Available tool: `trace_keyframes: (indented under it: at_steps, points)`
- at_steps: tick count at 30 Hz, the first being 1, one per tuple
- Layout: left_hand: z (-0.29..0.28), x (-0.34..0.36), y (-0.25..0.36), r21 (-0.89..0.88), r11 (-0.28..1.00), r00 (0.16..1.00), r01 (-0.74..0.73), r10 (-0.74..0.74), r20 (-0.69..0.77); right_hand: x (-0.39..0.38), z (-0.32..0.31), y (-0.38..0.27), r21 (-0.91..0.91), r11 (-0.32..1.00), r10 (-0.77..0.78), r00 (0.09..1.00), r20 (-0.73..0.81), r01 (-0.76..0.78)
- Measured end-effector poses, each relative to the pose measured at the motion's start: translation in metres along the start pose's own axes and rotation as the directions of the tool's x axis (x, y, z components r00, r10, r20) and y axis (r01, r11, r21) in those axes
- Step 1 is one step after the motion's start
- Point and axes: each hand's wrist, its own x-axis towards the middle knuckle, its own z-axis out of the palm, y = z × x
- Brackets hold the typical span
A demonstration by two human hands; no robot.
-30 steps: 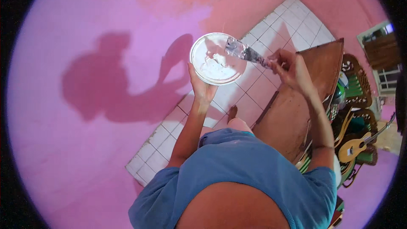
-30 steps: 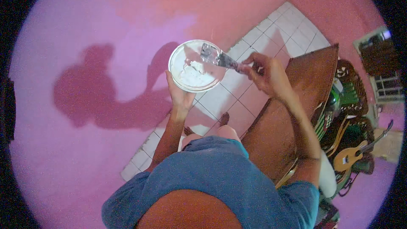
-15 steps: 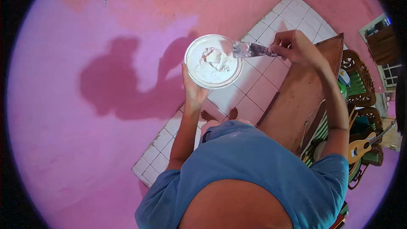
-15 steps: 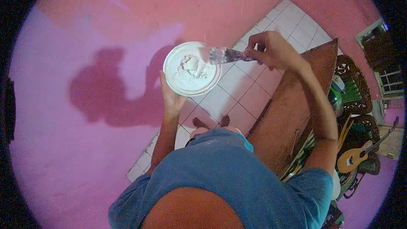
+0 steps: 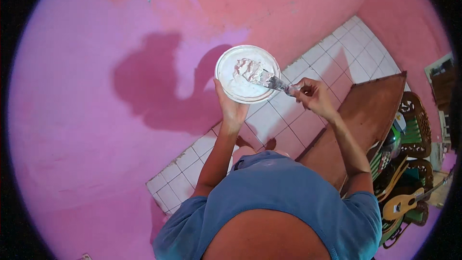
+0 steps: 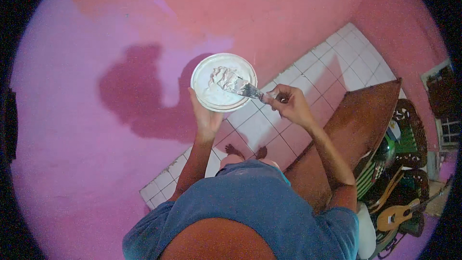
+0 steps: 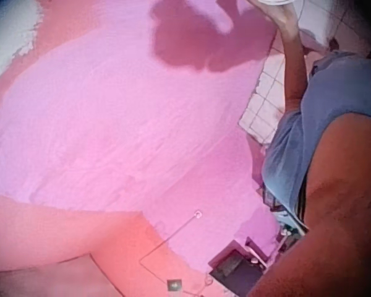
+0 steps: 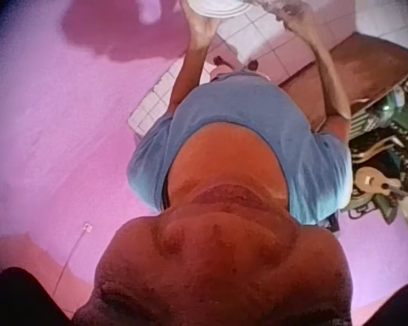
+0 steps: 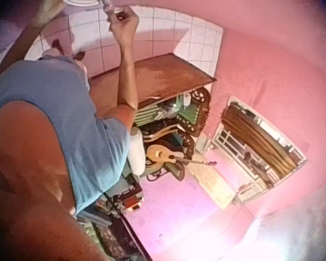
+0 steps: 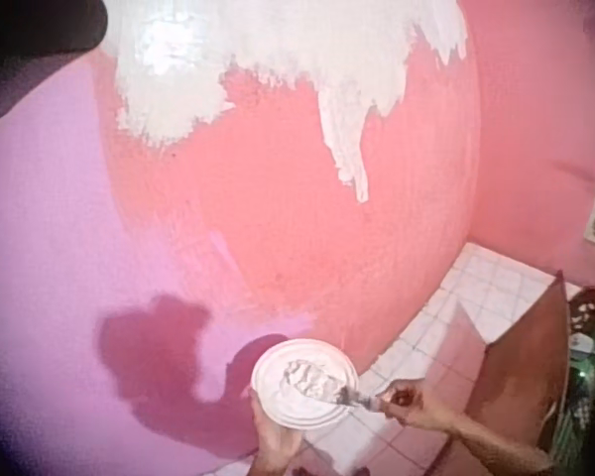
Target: The person uses a putty knife to scoop a white substance from a container and spread it onto a pink wall to patch or smooth the surface.
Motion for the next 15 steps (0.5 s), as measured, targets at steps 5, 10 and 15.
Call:
trace_keyframes:
  at_steps: [5, 10, 15]
  points:
    - [0.098, -0.062, 0.011, 0.112, 0.993, 0.999, 0.030, -0.031, 0.011, -0.068, -0.053, -0.098, -0.241, 0.950, -0.183, 0.979, 0.086, 0.199]
    - [0.185, -0.061, 0.076, 0.088, 0.983, 0.969, 0.162, -0.175, 0.172, -0.069, -0.088, -0.205, -0.260, 0.885, -0.356, 0.921, 0.155, 0.386]
    - [0.182, -0.125, 0.053, 0.193, 0.974, 0.980, 0.118, -0.145, 0.134, -0.112, -0.100, -0.229, -0.449, 0.838, -0.150, 0.922, 0.357, 0.310]
